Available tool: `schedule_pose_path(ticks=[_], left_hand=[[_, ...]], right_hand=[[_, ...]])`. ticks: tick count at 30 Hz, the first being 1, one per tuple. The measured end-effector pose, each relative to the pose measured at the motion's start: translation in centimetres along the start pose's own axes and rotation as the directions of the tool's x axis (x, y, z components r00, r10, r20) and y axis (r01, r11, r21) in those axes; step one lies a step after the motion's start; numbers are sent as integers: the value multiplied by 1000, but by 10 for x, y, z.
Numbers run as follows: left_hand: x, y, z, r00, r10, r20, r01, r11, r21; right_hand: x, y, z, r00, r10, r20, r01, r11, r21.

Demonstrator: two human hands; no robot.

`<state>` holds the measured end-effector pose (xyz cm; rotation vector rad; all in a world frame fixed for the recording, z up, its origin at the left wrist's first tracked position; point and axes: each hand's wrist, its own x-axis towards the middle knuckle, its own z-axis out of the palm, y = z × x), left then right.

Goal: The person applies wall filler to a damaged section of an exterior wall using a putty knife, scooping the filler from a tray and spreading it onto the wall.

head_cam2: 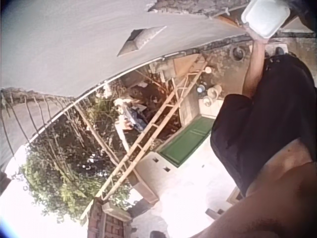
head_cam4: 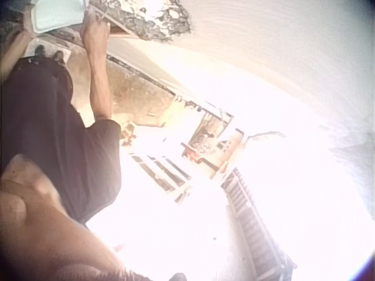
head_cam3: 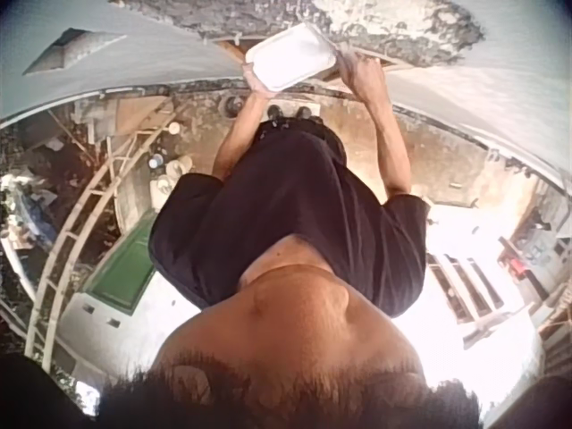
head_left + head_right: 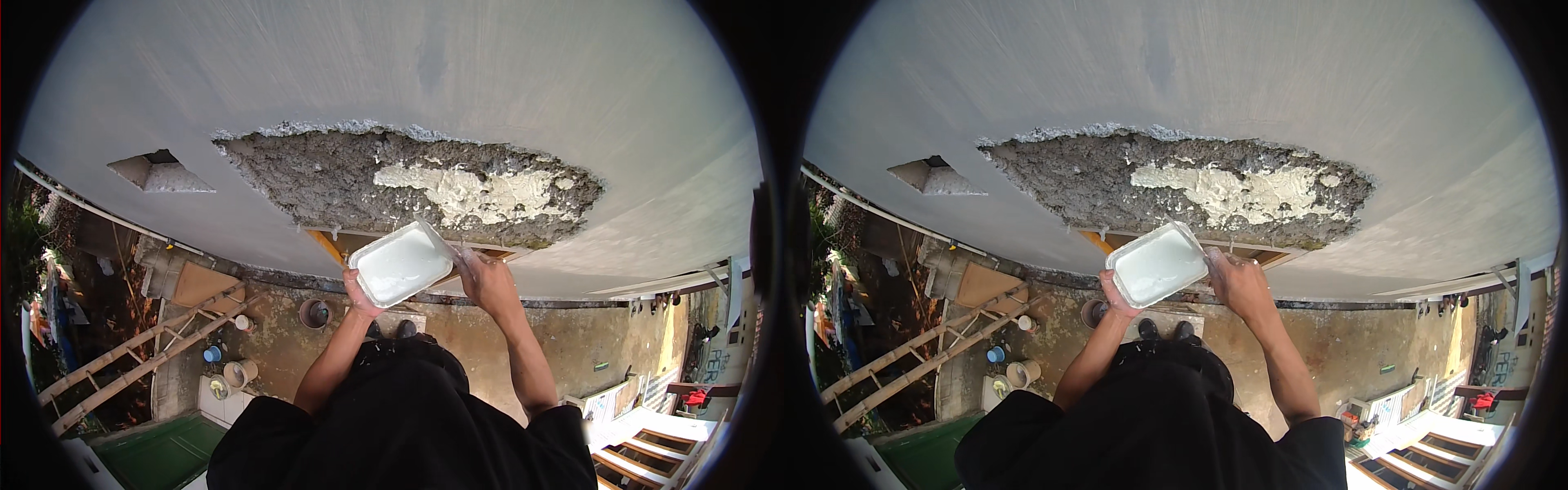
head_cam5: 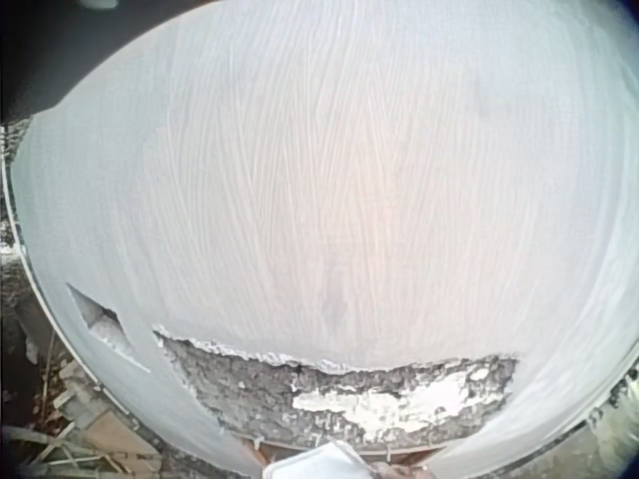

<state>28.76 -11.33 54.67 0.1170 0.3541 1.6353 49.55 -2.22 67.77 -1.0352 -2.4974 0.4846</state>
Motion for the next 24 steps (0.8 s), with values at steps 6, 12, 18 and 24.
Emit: schedule_pose_path(ticks=[6, 12, 18, 24], left_hand=[[1, 0, -10, 999, 26, -26, -27, 999, -36], [1, -3, -19, 998, 33, -53, -36, 998, -52], [1, -4, -18, 998, 17, -65, -20, 999, -38], [0, -3, -7, 998, 23, -58, -26, 999, -41]], right_hand=[[-9, 7, 14, 992, 113, -48, -105, 984, 144], [-16, 1, 25, 943, 324, -79, -294, 920, 258], [-16, -22, 18, 880, 474, -18, -414, 786, 459], [-22, -26, 32, 868, 489, -86, -374, 759, 532]])
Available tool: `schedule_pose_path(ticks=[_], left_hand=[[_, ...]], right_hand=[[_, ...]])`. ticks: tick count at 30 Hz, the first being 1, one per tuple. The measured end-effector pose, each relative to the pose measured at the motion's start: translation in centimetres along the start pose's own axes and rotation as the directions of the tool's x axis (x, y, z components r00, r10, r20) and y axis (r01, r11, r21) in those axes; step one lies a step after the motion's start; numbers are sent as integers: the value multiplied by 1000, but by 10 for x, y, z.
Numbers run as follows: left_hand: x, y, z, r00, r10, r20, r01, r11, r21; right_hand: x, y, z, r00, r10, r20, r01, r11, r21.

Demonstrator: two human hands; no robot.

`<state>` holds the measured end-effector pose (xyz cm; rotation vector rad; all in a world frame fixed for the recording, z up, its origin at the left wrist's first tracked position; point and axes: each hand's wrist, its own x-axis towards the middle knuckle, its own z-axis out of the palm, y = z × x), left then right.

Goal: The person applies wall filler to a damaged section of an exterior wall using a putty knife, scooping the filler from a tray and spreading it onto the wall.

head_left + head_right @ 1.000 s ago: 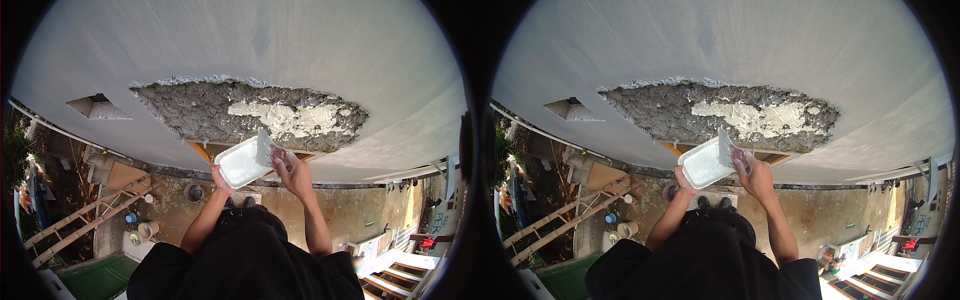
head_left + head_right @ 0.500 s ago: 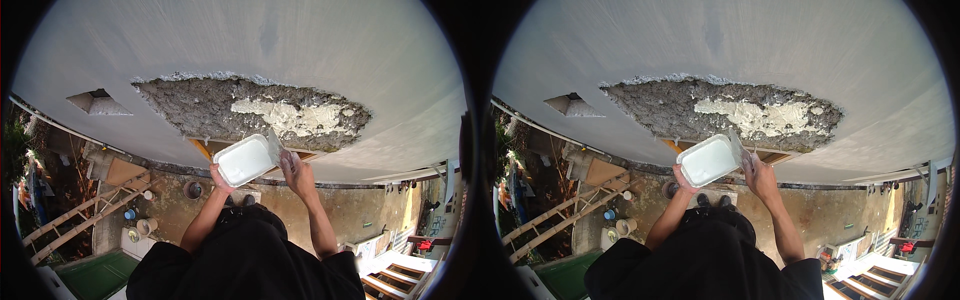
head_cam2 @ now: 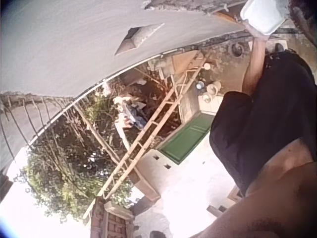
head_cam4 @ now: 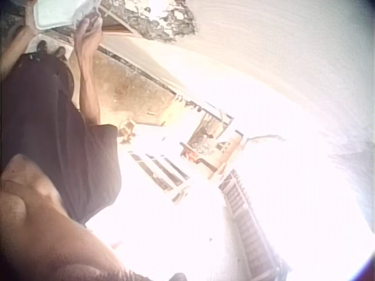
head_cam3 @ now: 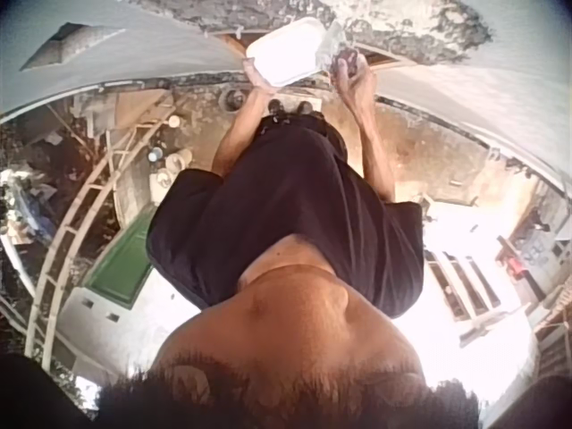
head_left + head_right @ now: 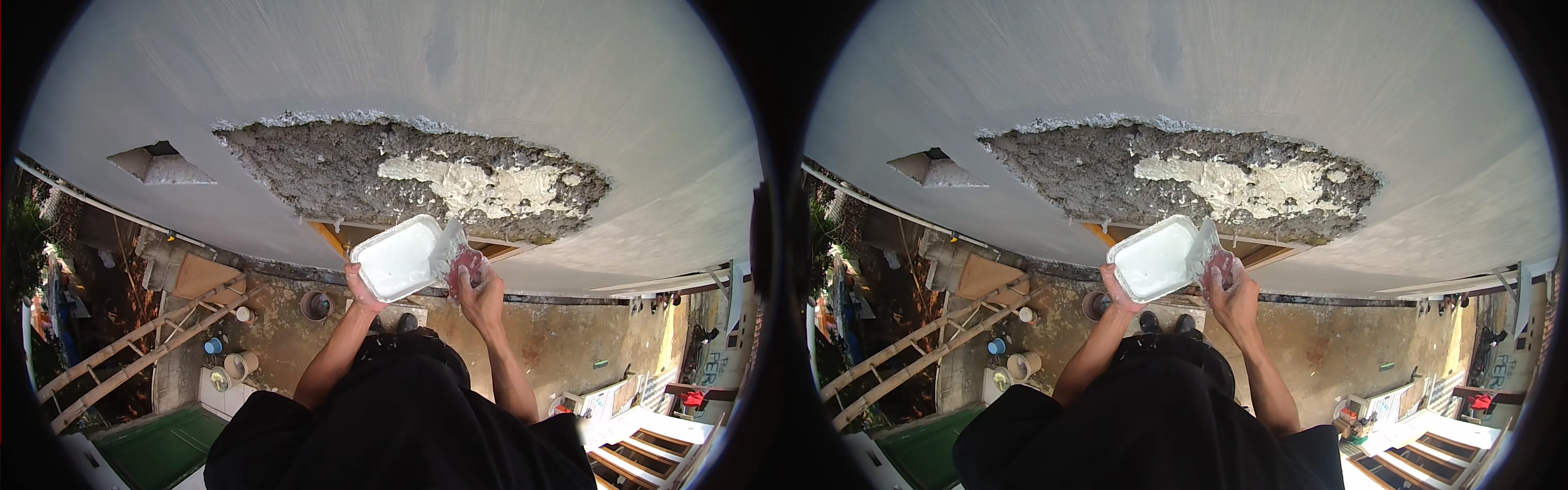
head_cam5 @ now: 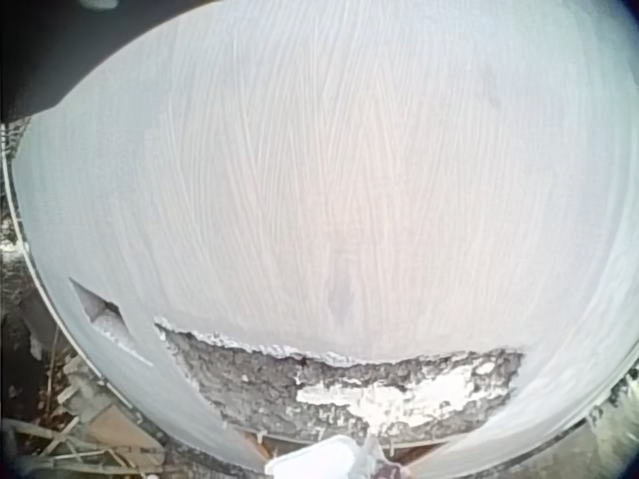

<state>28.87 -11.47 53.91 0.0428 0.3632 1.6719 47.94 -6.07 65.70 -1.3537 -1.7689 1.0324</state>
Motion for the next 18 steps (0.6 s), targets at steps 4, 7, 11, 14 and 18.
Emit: schedule_pose_path(ticks=[4, 7, 11, 14, 18], left_hand=[[0, 0, 8, 1000, -2, 21, 2, 1000, 0], [1, 1, 13, 998, -14, 57, 14, 1000, -2], [1, 1, 16, 994, -38, 105, 38, 999, -2], [1, 2, 16, 991, -48, 126, 48, 999, -1], [2, 1, 14, 992, -48, 116, 47, 999, 12]], right_hand=[[-6, -2, 9, 1000, 25, -5, -25, 998, 50], [-10, 4, 17, 984, 174, 46, -180, 971, 156], [-16, 3, 29, 991, 130, 18, -132, 984, 122], [-17, 0, 30, 988, 150, 22, -151, 981, 121], [-15, 8, 32, 981, 191, 45, -196, 957, 213]])
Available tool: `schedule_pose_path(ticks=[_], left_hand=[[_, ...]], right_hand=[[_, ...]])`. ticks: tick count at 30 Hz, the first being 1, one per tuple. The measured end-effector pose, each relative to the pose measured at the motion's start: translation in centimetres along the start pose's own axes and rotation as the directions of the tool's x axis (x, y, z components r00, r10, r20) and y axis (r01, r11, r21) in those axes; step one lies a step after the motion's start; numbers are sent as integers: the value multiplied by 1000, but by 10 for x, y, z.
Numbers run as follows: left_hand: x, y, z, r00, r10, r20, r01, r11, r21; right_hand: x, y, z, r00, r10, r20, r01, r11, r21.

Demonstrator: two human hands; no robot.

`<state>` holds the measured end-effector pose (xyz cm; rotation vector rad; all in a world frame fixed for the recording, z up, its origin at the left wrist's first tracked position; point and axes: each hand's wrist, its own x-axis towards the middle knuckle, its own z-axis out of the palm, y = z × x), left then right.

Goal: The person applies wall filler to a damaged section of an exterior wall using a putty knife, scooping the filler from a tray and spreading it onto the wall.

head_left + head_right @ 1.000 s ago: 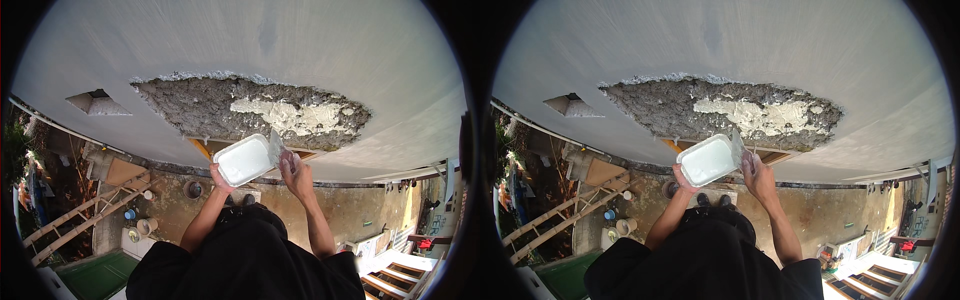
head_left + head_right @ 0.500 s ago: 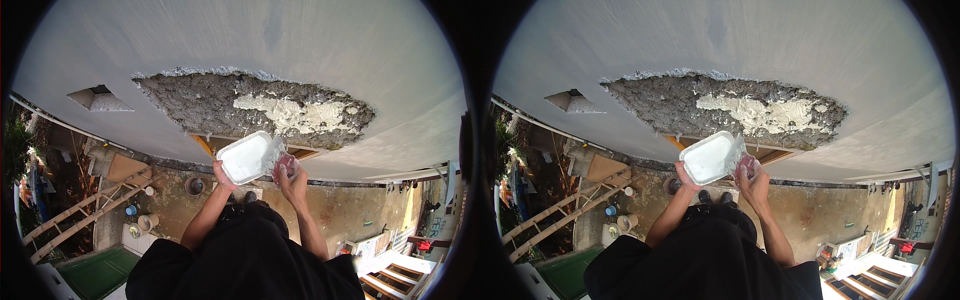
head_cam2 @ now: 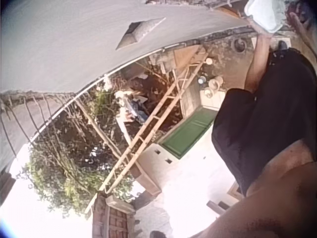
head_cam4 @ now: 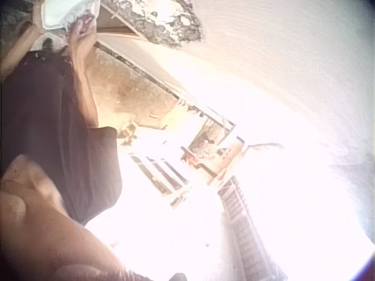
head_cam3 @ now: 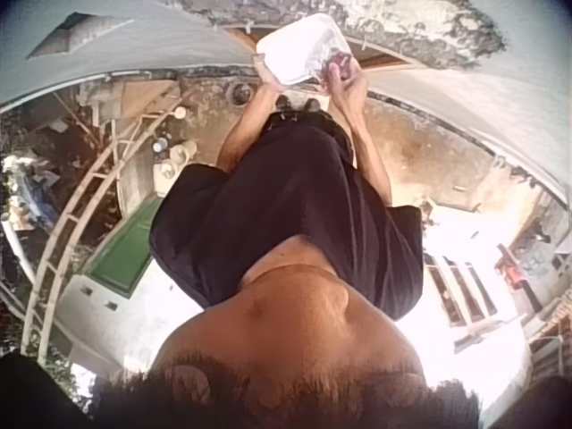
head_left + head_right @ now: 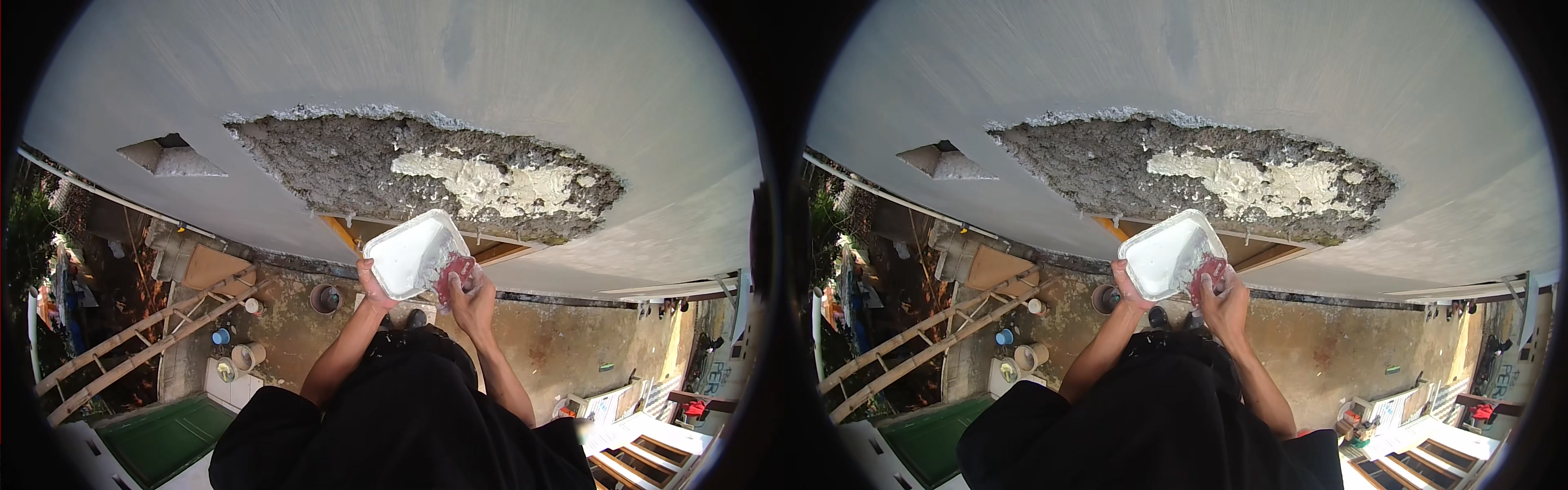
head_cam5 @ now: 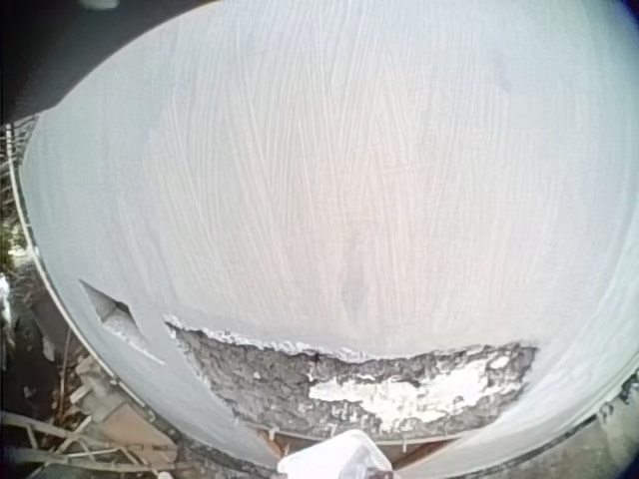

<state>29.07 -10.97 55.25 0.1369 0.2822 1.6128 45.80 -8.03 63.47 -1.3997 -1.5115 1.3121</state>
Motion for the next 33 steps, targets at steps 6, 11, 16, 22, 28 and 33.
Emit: schedule_pose_path(ticks=[6, 11, 16, 22, 28, 33], left_hand=[[0, -6, -8, 998, 25, -59, -23, 999, 31], [-1, -10, 1, 992, 25, -122, -21, 999, 33], [-1, -12, 3, 986, 44, -160, -39, 999, 36], [0, -9, -1, 999, 17, -44, -15, 999, 40], [0, -11, 9, 999, -9, -31, 10, 1000, 25], [2, -13, 16, 999, -29, 36, 29, 1000, -8]], right_hand=[[-2, 10, 5, 998, 48, 36, -51, 996, 80], [-6, 23, 15, 999, 49, 1, -49, 996, 81], [-2, 30, 18, 997, -73, -4, 72, 973, 218], [-8, -12, -5, 997, 67, -47, -57, 979, 194], [-6, -10, -10, 993, -27, -115, 16, 995, -97], [2, 5, -8, 993, 80, -89, -70, 991, 115]])
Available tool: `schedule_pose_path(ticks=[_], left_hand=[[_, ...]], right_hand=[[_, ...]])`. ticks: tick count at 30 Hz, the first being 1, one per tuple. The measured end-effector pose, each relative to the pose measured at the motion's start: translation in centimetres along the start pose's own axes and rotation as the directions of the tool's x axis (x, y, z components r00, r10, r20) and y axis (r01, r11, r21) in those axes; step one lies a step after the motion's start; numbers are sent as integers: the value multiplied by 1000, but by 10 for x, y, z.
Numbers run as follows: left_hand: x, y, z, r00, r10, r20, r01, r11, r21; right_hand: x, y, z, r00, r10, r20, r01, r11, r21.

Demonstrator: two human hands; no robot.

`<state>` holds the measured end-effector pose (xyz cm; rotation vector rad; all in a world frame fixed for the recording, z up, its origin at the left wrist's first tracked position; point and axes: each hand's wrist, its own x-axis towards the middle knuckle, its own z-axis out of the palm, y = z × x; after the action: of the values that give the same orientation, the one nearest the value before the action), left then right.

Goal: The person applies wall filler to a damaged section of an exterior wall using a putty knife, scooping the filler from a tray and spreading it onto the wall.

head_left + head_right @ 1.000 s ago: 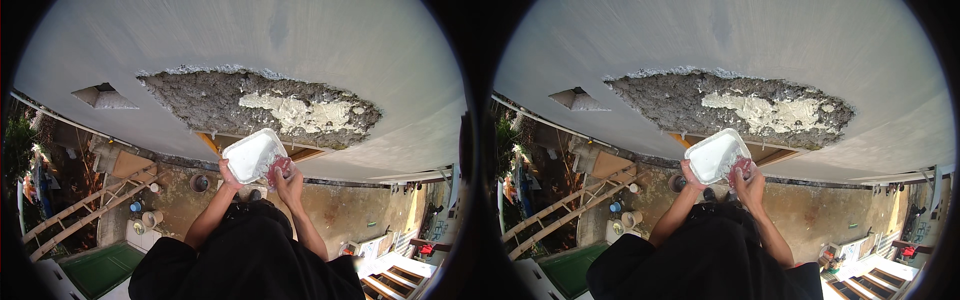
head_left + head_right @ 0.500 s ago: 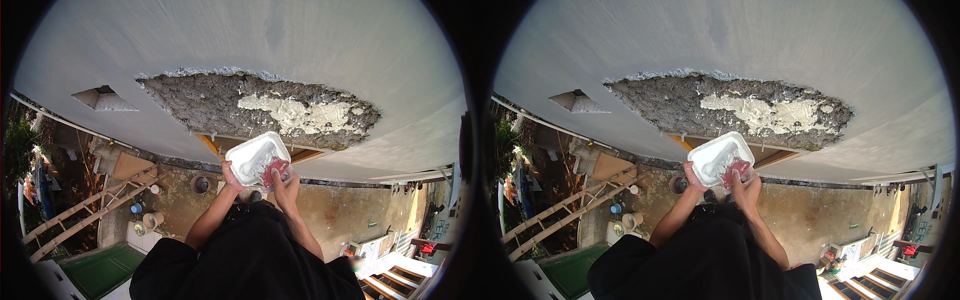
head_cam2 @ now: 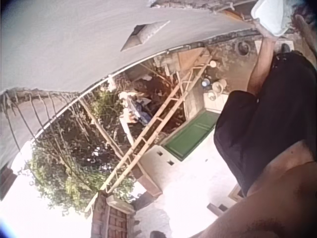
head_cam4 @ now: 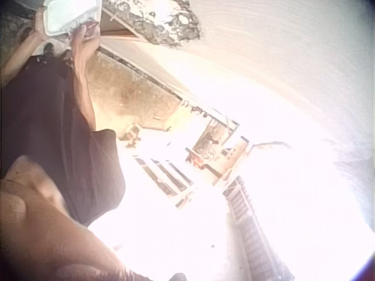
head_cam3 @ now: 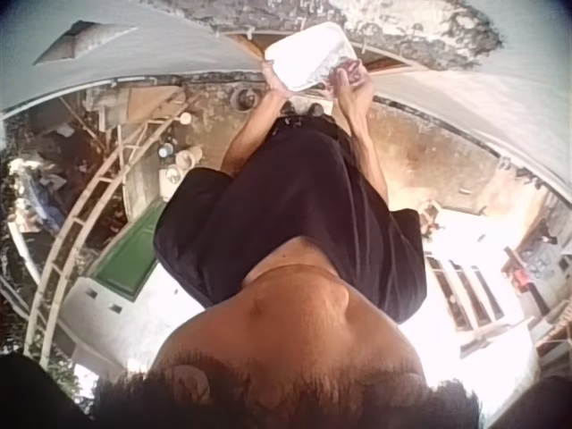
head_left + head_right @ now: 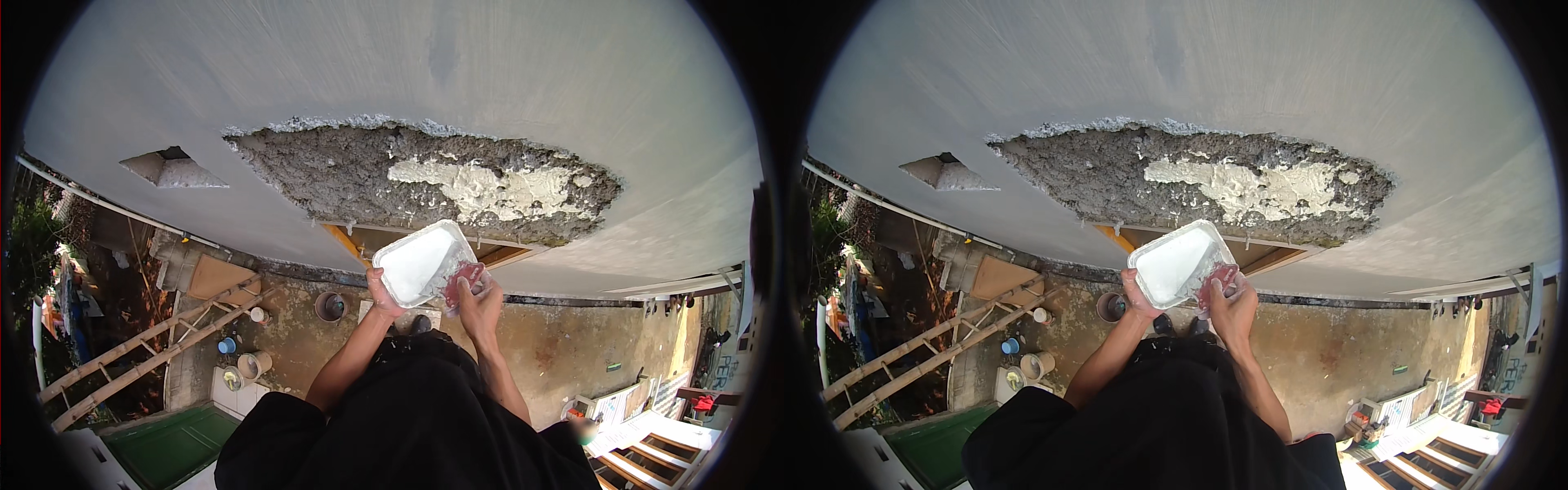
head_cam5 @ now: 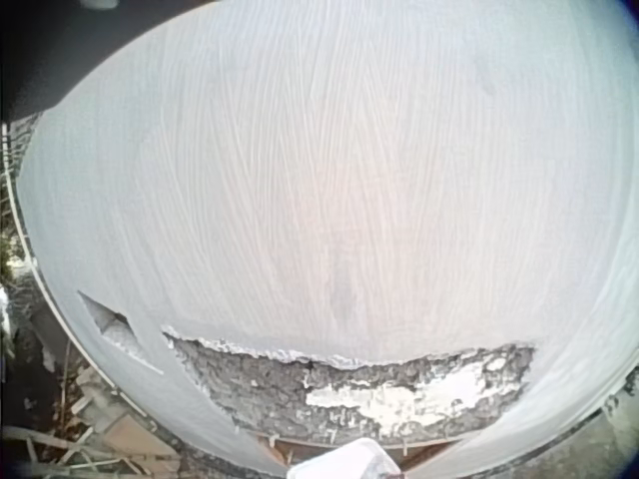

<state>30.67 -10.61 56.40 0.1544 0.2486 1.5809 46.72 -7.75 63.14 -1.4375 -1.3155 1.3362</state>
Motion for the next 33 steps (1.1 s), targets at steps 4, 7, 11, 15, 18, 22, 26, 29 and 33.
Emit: schedule_pose_path(ticks=[4, 7, 11, 15, 18, 22, 26, 29, 33], left_hand=[[-1, -2, -3, 994, 36, -102, -32, 999, 38], [-2, -4, -6, 990, 45, -132, -35, 996, 79], [-4, -6, -5, 988, 30, -150, -18, 997, 80], [-4, -7, -10, 984, 74, -164, -57, 993, 108], [-3, -9, -20, 982, 94, -165, -76, 990, 116], [-2, -12, -28, 985, 88, -146, -69, 989, 131], [-2, -12, -25, 987, 65, -148, -47, 992, 120], [-1, -12, -24, 988, 51, -144, -33, 991, 127], [-2, -11, -28, 989, 44, -144, -27, 993, 115]], right_hand=[[-2, 12, 3, 999, 23, 28, -22, 999, -24], [-6, 14, 12, 1000, 7, 26, -10, 995, 104], [-4, 24, 21, 997, -71, 28, 69, 996, 61], [-6, 8, 30, 993, -103, 51, 101, 994, 41], [-7, 12, 37, 999, -12, 52, -2, 967, 256], [-5, 24, 43, 998, -44, 46, 28, 952, 304], [-6, 22, 49, 995, 92, 49, -105, 878, 468], [-5, 21, 50, 989, 142, 51, -146, 822, 550], [-5, 16, 46, 967, 220, 130, -254, 777, 576]])
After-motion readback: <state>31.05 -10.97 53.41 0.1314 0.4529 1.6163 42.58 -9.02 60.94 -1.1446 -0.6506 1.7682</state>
